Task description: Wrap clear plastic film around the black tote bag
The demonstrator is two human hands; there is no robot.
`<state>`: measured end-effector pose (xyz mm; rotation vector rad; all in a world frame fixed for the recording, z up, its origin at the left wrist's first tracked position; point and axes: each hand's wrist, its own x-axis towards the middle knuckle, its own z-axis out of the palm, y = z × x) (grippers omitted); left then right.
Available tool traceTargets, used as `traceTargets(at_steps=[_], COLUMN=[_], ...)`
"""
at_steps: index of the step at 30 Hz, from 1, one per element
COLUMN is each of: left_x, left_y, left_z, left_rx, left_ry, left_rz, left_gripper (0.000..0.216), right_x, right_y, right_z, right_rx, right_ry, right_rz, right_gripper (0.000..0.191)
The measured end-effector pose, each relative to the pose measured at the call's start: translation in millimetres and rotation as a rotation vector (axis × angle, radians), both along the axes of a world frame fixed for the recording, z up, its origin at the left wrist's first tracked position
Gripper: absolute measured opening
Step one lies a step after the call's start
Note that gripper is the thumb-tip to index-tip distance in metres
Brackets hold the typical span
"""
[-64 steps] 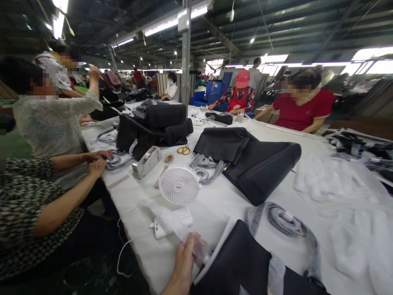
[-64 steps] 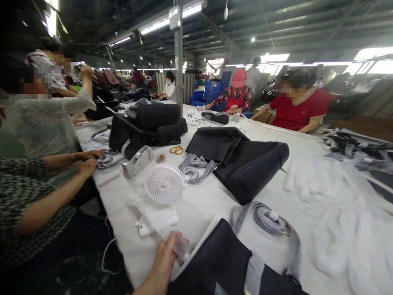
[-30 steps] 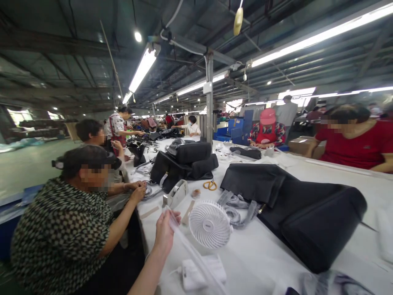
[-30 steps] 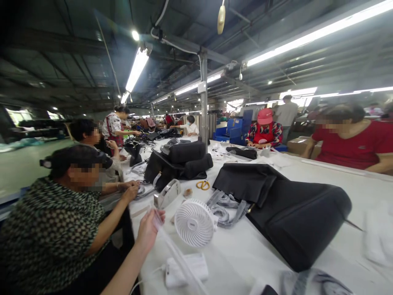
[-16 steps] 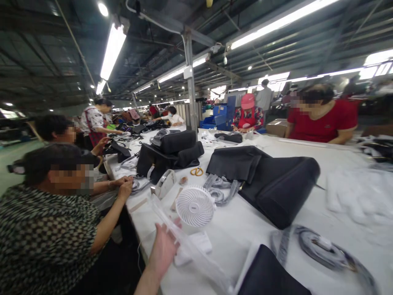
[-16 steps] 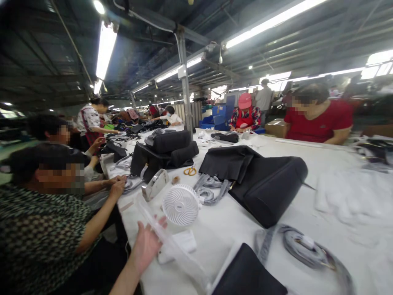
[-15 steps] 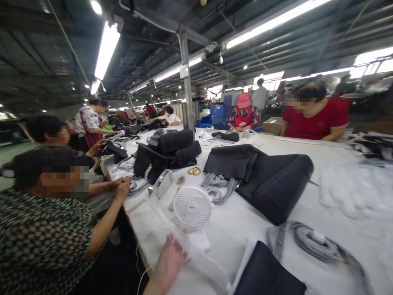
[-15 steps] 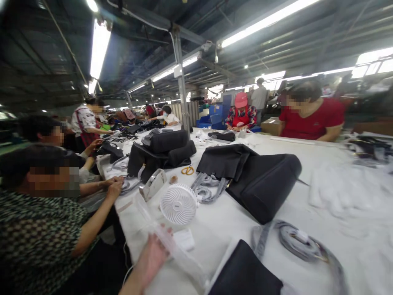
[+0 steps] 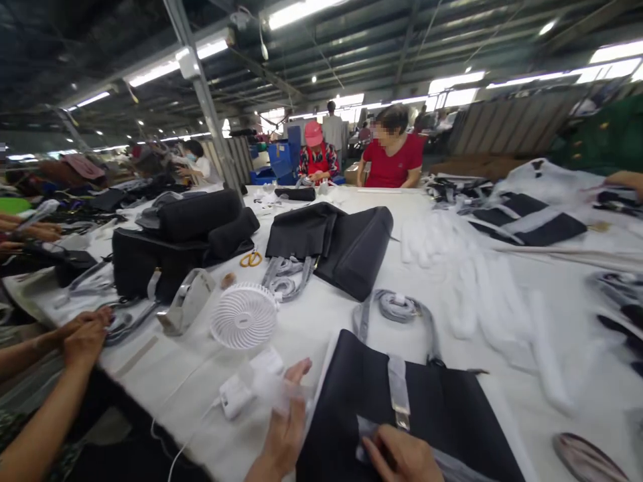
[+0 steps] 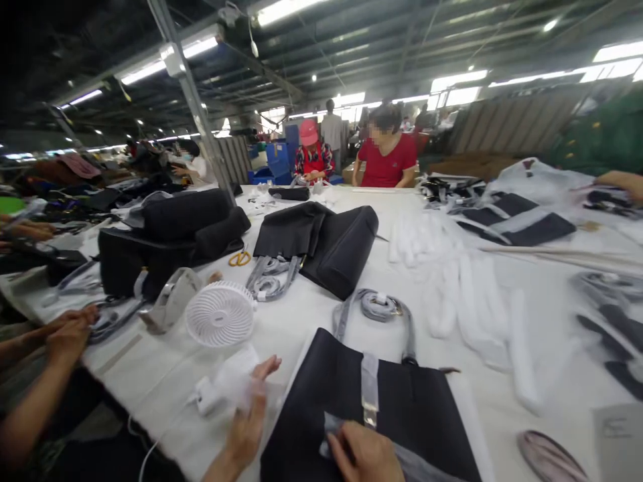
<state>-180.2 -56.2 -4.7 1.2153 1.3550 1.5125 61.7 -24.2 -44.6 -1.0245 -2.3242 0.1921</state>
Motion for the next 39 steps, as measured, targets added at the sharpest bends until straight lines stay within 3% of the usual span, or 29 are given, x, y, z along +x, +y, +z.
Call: traceTargets(at_steps=[4,7,13,17,21,26,30,33,37,39], left_x=[33,65,106,118,127,134,138,143,150,152], left_y=[-3,2,4,0,-3,-5,-6,-6,-7,-8], left_z=[9.0,-5.2,-65.7,-85.0,-81.0,-77.5,-75.4,-70.1,-64.6,-63.8], left_rx=[0.086,0.046,-0.039,-0.038,-0.042,0.030,0.228,0.279,0.276,0.267], left_ry=[0.090,0.113,0.377,0.552,0.646,0.830,1.011,1.179,1.343,1.362], left_rz=[-0.277,-0.442,-0.395,-0.385,-0.364,-0.307,-0.286,-0.229,-0.209,-0.207], left_gripper=[0.050,0.045,0.050,0.052,0.054,0.054,0.062,0.066,0.078,0.084], right_x=[1,2,1,0,3,11,14,22,57,84], right_y=[-3,-4,-6,-6,-5,-9,-9,-7,-20,-36], right_z=[-0.4,-2.2,-14.6,-16.0,-11.8,-10.3,-7.6,3.2,27.5,36.7], right_rx=[-0.156,-0.211,-0.202,-0.188,-0.156,-0.111,-0.279,-0.377,-0.535,-0.640], right_ry=[-0.011,-0.034,0.003,0.086,0.237,0.363,0.575,0.794,1.161,1.237], right_rz=[-0.014,-0.016,-0.010,-0.002,-0.005,-0.132,-0.343,-0.519,-0.692,-0.760], right_gripper=[0.019,0.016,0.017,0.016,0.017,0.018,0.016,0.023,0.042,0.053])
